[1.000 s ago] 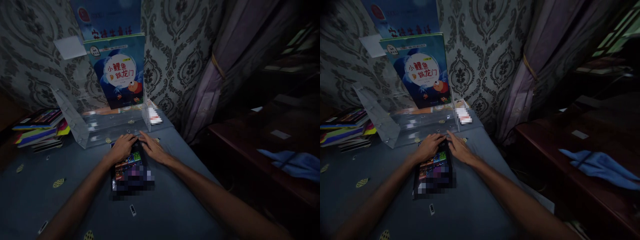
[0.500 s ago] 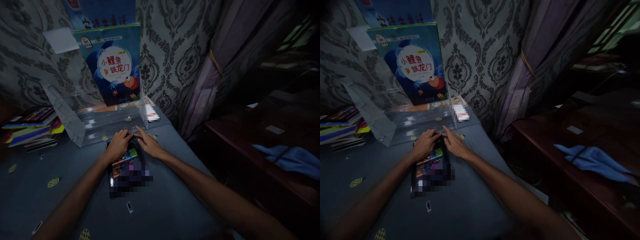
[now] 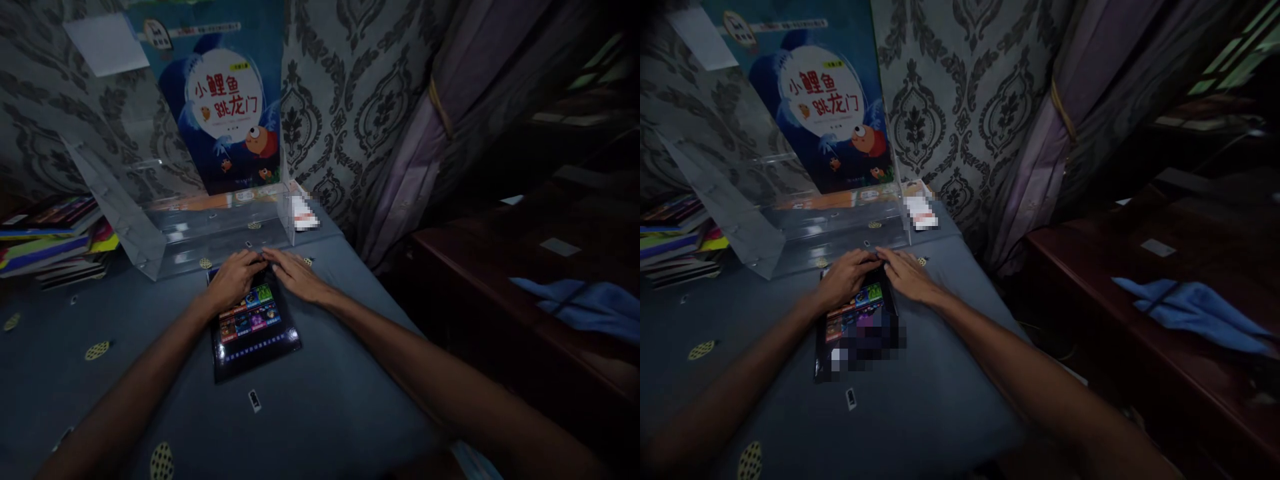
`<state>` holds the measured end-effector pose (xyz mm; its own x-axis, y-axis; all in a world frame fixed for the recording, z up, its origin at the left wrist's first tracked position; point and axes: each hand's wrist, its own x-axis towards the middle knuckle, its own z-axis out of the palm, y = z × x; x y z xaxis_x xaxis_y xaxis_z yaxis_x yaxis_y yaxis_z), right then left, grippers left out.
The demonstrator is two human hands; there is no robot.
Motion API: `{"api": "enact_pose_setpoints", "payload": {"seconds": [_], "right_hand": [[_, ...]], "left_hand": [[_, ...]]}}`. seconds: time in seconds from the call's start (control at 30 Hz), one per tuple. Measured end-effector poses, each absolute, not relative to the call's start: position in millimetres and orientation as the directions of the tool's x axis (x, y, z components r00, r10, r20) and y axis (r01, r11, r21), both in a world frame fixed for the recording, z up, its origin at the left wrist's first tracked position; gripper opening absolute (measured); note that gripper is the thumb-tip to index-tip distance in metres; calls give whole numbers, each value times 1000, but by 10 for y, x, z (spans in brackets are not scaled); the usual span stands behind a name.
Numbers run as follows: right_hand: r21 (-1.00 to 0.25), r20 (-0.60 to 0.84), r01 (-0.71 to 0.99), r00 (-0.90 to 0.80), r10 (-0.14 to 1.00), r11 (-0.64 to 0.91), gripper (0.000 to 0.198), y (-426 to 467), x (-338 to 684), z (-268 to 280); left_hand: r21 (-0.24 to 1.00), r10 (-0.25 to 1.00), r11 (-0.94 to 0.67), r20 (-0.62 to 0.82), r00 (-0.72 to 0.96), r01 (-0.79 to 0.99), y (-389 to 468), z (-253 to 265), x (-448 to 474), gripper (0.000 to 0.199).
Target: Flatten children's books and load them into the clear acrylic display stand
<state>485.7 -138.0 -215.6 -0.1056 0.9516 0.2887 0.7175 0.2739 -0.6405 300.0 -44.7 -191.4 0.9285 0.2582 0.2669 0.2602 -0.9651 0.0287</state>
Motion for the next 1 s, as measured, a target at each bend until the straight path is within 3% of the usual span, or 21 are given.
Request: {"api": "enact_pose_setpoints", "payload": {"seconds": [0.6, 1.0], "right_hand": [[-565, 259, 785, -124, 958, 254, 46, -1372, 4825, -2116], [-505, 271, 821, -144, 952, 268, 50, -1407, 4800, -2089]], "left_hand": [[46, 55, -998, 361, 931, 41, -842, -1883, 2908, 38], [139, -8, -989, 324, 946, -56, -1352, -1773, 2777, 33]]}}
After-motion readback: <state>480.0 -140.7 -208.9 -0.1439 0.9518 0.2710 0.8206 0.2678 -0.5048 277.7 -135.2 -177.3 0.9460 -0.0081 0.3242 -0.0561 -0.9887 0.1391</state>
